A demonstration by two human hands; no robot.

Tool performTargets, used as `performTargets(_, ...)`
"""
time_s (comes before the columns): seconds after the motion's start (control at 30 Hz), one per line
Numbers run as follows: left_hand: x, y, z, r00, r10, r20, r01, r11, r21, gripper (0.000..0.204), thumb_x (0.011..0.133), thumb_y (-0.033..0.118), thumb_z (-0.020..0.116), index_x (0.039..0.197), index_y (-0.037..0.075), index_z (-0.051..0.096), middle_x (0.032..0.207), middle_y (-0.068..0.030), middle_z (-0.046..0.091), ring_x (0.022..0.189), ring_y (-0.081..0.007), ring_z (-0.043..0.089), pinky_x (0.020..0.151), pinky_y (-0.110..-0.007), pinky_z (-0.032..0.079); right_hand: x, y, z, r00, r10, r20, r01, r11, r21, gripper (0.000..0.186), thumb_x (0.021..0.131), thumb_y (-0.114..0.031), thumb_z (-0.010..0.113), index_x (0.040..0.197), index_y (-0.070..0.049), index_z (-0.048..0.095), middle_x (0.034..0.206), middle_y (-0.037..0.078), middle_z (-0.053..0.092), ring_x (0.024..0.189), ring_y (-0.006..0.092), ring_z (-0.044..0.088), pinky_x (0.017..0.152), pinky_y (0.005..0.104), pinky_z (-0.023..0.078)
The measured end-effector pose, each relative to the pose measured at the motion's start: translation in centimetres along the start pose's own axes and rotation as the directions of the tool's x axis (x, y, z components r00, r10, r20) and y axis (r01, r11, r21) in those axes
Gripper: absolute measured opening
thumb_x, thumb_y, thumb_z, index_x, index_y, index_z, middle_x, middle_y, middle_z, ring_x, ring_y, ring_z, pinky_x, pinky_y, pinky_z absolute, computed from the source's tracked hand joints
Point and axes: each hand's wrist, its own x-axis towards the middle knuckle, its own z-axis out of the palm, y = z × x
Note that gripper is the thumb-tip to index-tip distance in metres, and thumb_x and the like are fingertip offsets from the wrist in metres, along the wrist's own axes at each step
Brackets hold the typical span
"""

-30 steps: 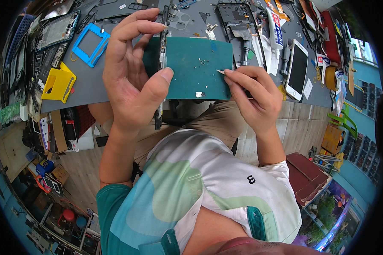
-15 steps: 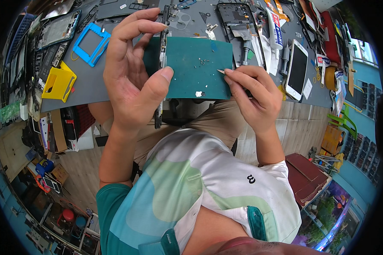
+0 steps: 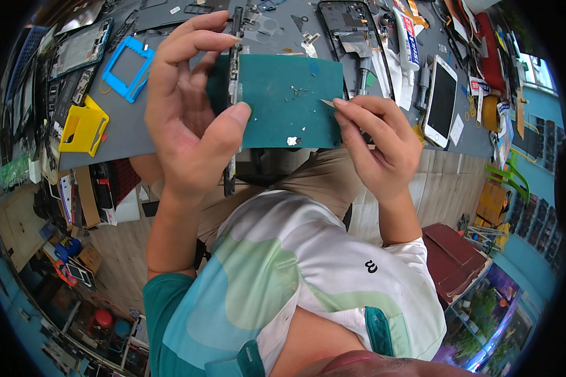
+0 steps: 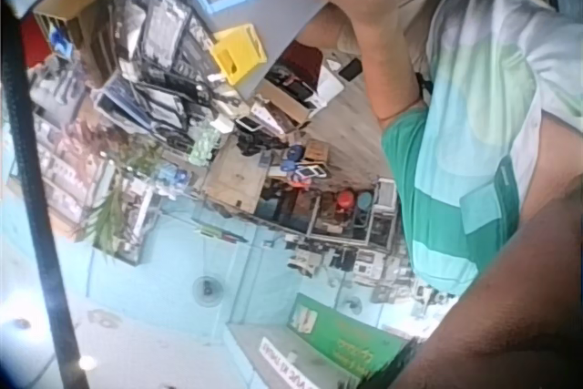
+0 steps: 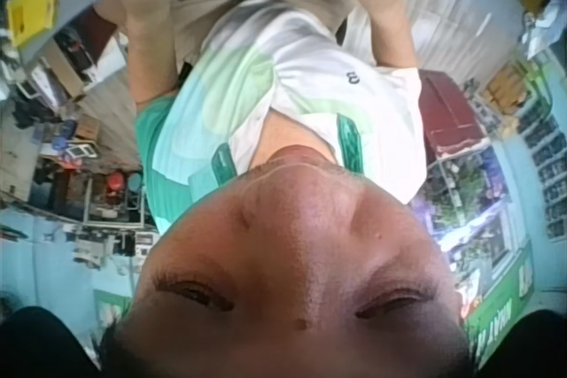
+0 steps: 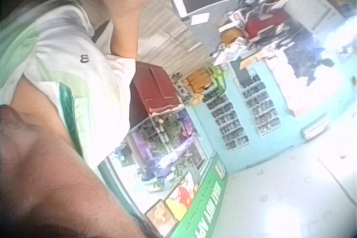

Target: The person repairs a smartphone by applying adhesive to a small component and attaching it to the device's internal frame. They handle the phone, a tube of adhesive, and a small metal part, then place the component onto the phone's interior.

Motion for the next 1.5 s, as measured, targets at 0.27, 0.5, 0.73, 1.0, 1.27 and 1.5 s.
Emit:
performTargets(0.27,0.3,1.0,0.1,0.999,0.032,0.043,-0.026,0.990,-0.142,0.072,0.079,0.018,0.070,0.146,-0.003,0.056,0.164,-0.0351,0.044,0.145,-0.0396,0.056,0.125,-0.053,0.043,-0.3,0.5,1.3,0.998,-0.033,-0.045,0.031,0.999,-0.030,0.041,0.081,0.014,0.082,0.119,-0.001,0.085,0.105,0.014,0.074,0.077,0.0180,0.070,0.066,0.0286,0.056)
performTargets(0.5,0.2,1.7,1.1,0.987,-0.142,-0.070,0.149,0.983,0.109,0.076,0.080,0.030,0.076,0.148,0.002,0.055,0.165,-0.0355,0.041,0.148,-0.0429,0.054,0.125,-0.056,0.045,-0.4,1.4,1.3,0.996,-0.090,-0.001,0.090,0.995,-0.047,0.049,0.075,0.011,0.083,0.122,-0.002,0.085,0.103,0.011,0.073,0.072,0.0164,0.063,0.061,0.0285,0.052)
performTargets(0.73,-0.1,2.0,1.3,0.969,-0.198,-0.148,0.222,0.959,0.173,0.076,0.080,0.034,0.079,0.147,0.007,0.055,0.167,-0.0337,0.039,0.148,-0.0449,0.054,0.124,-0.058,0.047,-0.5,1.8,1.4,0.993,-0.116,0.003,0.116,0.993,-0.024,0.056,0.071,0.012,0.082,0.126,-0.001,0.084,0.105,0.012,0.072,0.070,0.0162,0.061,0.059,0.0280,0.049)
performTargets(1.0,0.1,1.6,0.6,0.980,-0.174,-0.095,0.189,0.967,0.171,0.077,0.082,0.034,0.081,0.149,0.009,0.054,0.168,-0.0337,0.038,0.148,-0.0454,0.054,0.124,-0.060,0.047,-0.3,1.6,1.4,0.994,-0.113,0.009,0.113,0.993,-0.027,0.057,0.070,0.013,0.083,0.125,0.000,0.084,0.105,0.012,0.072,0.071,0.0163,0.062,0.059,0.0281,0.049)
performTargets(1.27,-0.1,1.5,1.0,0.979,-0.158,-0.125,0.178,0.970,0.164,0.077,0.082,0.033,0.080,0.148,0.007,0.052,0.167,-0.0357,0.036,0.147,-0.0462,0.055,0.123,-0.060,0.048,-0.4,1.6,1.3,0.995,-0.097,0.024,0.098,0.995,-0.032,0.057,0.070,0.013,0.083,0.126,0.000,0.084,0.105,0.012,0.072,0.071,0.0167,0.061,0.059,0.0282,0.049)
performTargets(1.5,0.2,1.4,0.4,0.985,-0.161,-0.057,0.169,0.970,0.173,0.078,0.081,0.034,0.079,0.149,0.008,0.052,0.167,-0.0365,0.035,0.148,-0.0461,0.053,0.124,-0.060,0.047,-0.3,1.6,1.4,0.995,-0.102,0.020,0.102,0.994,-0.035,0.056,0.072,0.013,0.084,0.126,0.001,0.084,0.105,0.012,0.071,0.071,0.0164,0.061,0.058,0.0283,0.048)
